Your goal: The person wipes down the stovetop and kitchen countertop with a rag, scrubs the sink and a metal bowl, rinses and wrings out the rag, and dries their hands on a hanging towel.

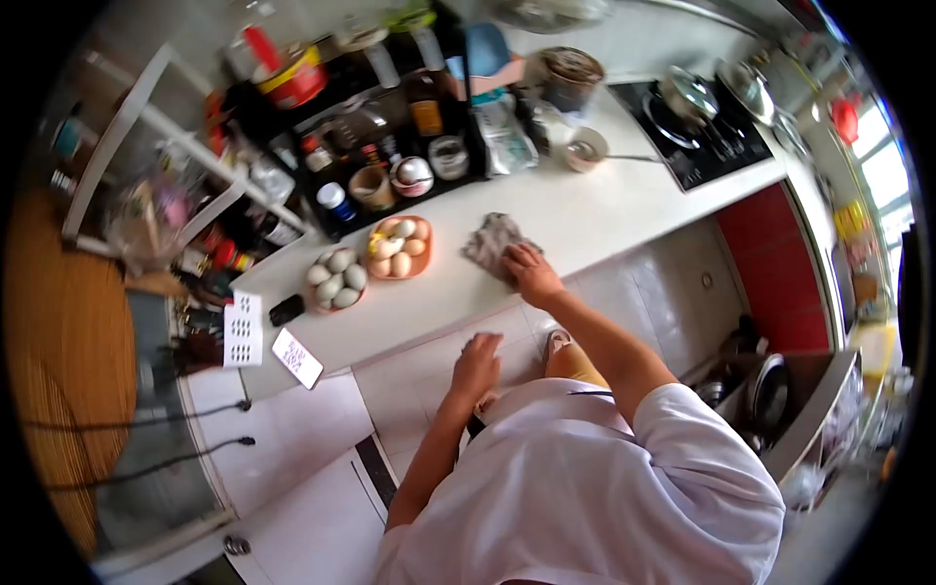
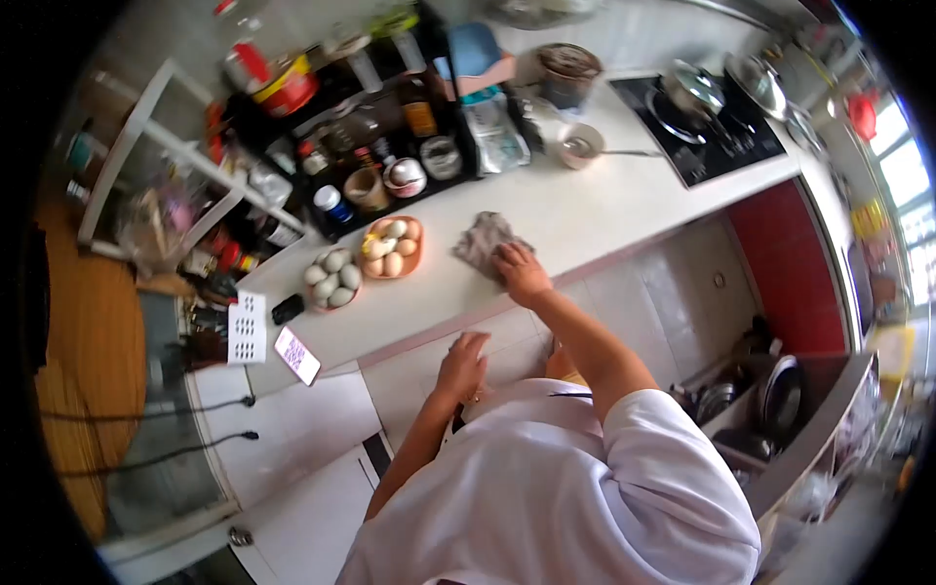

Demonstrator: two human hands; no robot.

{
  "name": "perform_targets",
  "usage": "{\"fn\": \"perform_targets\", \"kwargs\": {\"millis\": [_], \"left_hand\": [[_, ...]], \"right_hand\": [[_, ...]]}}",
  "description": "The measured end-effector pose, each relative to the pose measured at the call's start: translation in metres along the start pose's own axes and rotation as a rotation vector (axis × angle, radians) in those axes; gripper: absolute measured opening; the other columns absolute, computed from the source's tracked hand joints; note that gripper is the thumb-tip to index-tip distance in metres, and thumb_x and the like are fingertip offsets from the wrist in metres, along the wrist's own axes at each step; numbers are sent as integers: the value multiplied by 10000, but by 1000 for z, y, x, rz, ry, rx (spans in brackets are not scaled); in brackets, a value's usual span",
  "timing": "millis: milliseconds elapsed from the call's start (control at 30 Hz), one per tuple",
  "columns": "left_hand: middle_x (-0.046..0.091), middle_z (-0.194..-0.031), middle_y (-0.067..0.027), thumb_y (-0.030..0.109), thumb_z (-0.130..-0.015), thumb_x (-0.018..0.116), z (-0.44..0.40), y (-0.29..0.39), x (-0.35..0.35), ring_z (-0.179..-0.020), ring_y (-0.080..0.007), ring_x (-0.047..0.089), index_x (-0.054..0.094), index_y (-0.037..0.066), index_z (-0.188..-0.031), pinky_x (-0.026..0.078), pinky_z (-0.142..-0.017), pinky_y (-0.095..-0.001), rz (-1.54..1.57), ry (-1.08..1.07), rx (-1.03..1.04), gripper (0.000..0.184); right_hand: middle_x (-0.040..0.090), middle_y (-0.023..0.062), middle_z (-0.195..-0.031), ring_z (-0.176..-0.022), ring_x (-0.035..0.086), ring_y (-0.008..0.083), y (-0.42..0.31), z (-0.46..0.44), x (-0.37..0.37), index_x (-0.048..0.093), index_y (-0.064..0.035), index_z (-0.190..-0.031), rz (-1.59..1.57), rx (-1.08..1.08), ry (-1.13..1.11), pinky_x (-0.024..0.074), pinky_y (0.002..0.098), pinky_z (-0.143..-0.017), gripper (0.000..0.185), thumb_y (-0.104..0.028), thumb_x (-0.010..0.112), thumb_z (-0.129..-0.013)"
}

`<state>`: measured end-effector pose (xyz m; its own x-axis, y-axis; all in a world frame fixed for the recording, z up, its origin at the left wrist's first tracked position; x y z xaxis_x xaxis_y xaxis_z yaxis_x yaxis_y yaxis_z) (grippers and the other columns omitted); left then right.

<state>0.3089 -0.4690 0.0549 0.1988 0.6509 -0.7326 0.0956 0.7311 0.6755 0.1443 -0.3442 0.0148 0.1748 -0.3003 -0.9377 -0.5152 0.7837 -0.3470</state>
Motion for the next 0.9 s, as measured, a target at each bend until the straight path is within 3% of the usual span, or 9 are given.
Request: {"fn": "perform_targets", "kwargs": {"millis": [133,233,300,433,500,600,733,800,900], "left_hand": [[464,-1242,-177,90,-756,653,-62,28,-4,-1126,-356,489,460,27,-1256,433,-929,-427,-79,71,101,539],[417,-1313,-217,151,-767,678,-96,29,1,-1189,-392,437,412,14,-1300,391,-982,-440,-186,116,61,612],[358,-1371,-241,230,-776,695,-120,21,10,-1264,-424,354,362,12,-1354,339,-1032,-469,-257,152,31,701],[217,-1473,-243,446,-809,627,-155,11,25,-1357,-446,193,269,29,-1429,242,-1080,-523,-428,142,-217,829],[167,-1501,-239,548,-829,549,-165,7,36,-1387,-438,118,212,19,-1451,187,-1102,-524,-434,92,-363,883],[163,-1502,-240,539,-843,539,-176,1,67,-1382,-453,116,216,-14,-1439,175,-1106,-525,-632,240,-328,875],[164,-1498,-248,519,-857,535,-187,37,98,-1372,-475,118,220,-38,-1429,168,-1109,-527,-673,243,-205,859],[167,-1497,-246,513,-861,531,-201,62,119,-1368,-482,118,224,-33,-1429,172,-1108,-527,-677,222,9,846],[214,-1487,-213,349,-829,637,-228,110,149,-1353,-444,189,251,5,-1429,220,-1102,-501,-685,165,126,792]], "right_hand": [[415,144,-1365,-1245,404,334,-11,49,-28,523,-114,-1277,-133,-3,178,349,420,-1038,553,-18,547,-733],[463,135,-1313,-1195,457,324,21,95,-38,534,-118,-1255,-177,-40,162,390,413,-1005,533,-11,541,-733],[506,120,-1261,-1133,513,317,62,127,-32,537,-137,-1251,-172,-82,-85,433,403,-961,520,-7,534,-747],[550,104,-1211,-1091,559,313,177,217,-33,543,-194,-1262,-264,556,-348,475,403,-913,491,-83,548,-783],[577,122,-1164,-1085,557,326,238,275,-7,544,-188,-1258,-240,721,-437,473,413,-909,470,-156,562,-790],[586,111,-1202,-1112,555,304,277,345,-18,565,-179,-1242,-220,892,-506,468,404,-923,460,-144,559,-784],[601,110,-1196,-1117,556,300,297,417,-16,582,-178,-1225,-271,1046,-509,465,404,-929,453,-130,554,-775],[615,122,-1173,-1111,559,312,300,444,-6,594,-170,-1212,-383,1133,-437,460,401,-934,445,-128,549,-771],[608,121,-1193,-1124,554,304,298,467,-2,598,-163,-1218,-486,1207,-412,454,388,-943,454,-130,544,-769]]}}
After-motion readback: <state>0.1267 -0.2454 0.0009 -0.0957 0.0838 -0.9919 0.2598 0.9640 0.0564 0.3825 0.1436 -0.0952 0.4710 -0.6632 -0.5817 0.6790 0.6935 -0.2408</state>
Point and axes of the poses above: each hand's wrist, its own z-axis away from the middle knuckle, its own x-axis out of the palm, y = z × x, the point moved 6 cm from there along -z, towards the middle knuckle
